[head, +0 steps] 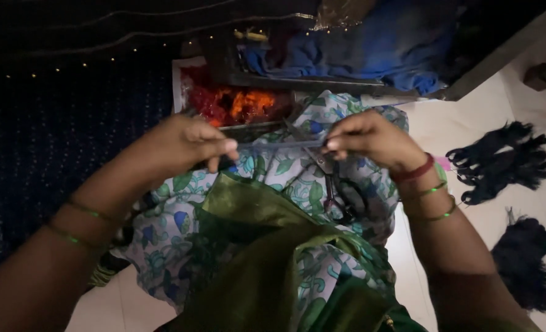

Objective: The recorder is preparing materials for sewing, specifically bundling and cutting thread or fabric strips.

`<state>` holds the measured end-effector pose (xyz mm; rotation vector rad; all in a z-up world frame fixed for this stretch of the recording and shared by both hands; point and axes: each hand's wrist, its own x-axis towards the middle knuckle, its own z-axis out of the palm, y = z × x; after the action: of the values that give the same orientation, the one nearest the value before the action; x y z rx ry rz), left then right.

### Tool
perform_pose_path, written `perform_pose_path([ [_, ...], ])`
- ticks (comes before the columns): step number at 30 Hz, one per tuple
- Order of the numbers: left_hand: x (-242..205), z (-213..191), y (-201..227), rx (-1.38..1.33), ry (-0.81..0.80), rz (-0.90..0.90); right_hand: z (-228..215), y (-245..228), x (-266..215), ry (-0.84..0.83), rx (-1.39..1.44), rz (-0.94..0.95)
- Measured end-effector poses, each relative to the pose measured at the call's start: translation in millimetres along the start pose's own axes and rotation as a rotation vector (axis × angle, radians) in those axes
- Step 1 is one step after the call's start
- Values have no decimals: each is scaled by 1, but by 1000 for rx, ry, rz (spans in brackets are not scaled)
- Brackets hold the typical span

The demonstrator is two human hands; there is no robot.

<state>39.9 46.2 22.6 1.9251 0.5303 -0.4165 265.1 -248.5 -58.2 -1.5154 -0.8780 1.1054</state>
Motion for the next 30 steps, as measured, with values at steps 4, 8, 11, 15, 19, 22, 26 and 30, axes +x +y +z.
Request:
perform_pose_path([
  [4,4,2,-14,-260,8,150,-21,12,-23,98,132,56],
  [8,6,16,-5,167,306,484,-37,10,-37,217,265,31],
  [11,10,23,0,296,388,569,-55,12,-43,276,248,4],
  [15,17,26,-2,137,351,717,-47,-7,-32,330,-100,-105],
  [19,22,46,12,67,210,478,4,-36,-4,370,-534,-229],
  [22,40,72,-5,-37,-6,340,56,-58,11,257,-594,-506],
  [26,35,68,-22,-196,17,190,75,-36,26,16,-346,-332],
  [30,6,39,-51,-236,-79,-152,33,-5,16,-96,-366,-151],
])
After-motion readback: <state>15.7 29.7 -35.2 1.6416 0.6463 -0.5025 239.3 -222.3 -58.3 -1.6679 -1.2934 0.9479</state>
